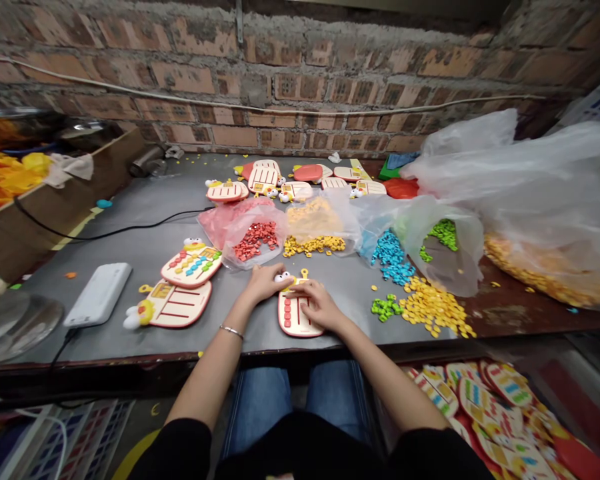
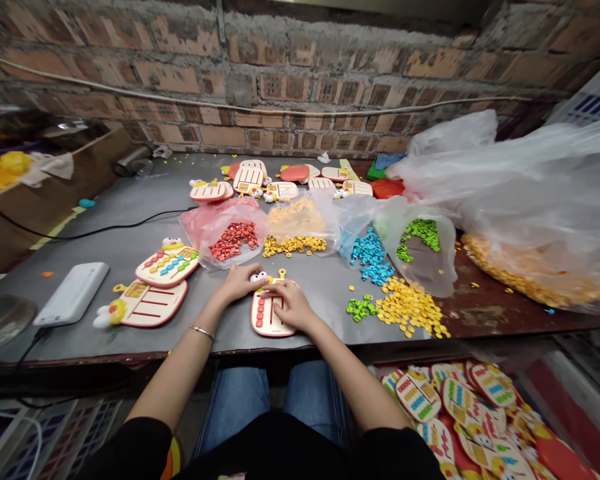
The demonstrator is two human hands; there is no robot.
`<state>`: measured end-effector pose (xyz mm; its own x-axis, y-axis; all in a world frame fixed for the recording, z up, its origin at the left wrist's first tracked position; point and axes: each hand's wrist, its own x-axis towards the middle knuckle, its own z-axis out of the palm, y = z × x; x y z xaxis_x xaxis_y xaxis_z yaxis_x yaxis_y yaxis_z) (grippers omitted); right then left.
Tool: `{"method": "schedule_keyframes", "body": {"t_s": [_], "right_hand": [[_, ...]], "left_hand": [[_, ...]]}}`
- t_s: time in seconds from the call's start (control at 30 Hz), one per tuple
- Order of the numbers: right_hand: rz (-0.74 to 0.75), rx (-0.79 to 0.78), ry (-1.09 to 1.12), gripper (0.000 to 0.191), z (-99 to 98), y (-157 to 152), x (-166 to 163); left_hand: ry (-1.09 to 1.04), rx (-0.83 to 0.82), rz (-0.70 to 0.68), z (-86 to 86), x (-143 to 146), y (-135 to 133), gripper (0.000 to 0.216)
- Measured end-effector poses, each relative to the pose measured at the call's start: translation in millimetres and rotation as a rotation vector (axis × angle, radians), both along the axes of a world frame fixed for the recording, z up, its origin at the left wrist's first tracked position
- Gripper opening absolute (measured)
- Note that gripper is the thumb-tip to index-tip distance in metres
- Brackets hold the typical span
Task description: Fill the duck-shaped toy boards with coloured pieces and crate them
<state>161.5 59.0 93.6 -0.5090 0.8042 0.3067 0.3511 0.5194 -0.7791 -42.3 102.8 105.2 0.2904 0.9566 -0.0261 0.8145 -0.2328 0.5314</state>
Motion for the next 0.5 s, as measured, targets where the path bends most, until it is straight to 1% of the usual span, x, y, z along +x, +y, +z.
{"method": "schedule_keyframes", "body": {"t_s": [0.07, 0.13, 0.2, 0.23, 0.3, 0.37, 0.43, 0.5], "right_hand": [[0.029, -0.067, 0.073, 0.031, -2.8, 1, -1], [0.011, -0.172, 0.208, 0.023, -6.5, 9, 1], [-0.086, -0.226, 0.282, 0.021, -9.4, 27, 8], [-0.159, -0.215, 0.267, 0.021, -10.0, 39, 12], [-0.31, -0.13, 0.135, 0.022, -9.4, 68, 23], [-0.425, -0.001, -0.074, 0.027, -6.8, 96, 32], [-0.497, 0.092, -0.319, 0.036, -4.1, 116, 37], [-0.536, 0.1, -0.549, 0.047, -2.9, 128, 34]], "left_hand": [[0.005, 0.0, -0.005, 0.8, 0, 0, 0.036], [0.013, -0.002, -0.012, 1.8, 0, -1, 0.035], [0.02, -0.006, -0.021, 2.7, 0, -2, 0.035], [0.023, -0.007, -0.025, 3.0, 0, -2, 0.035], [0.027, -0.009, -0.032, 3.1, 0, -3, 0.035], [0.03, -0.009, -0.036, 2.8, 0, -3, 0.034], [0.033, -0.01, -0.037, 2.1, 0, -2, 0.035], [0.036, -0.01, -0.038, 1.4, -1, -2, 0.035]]}}
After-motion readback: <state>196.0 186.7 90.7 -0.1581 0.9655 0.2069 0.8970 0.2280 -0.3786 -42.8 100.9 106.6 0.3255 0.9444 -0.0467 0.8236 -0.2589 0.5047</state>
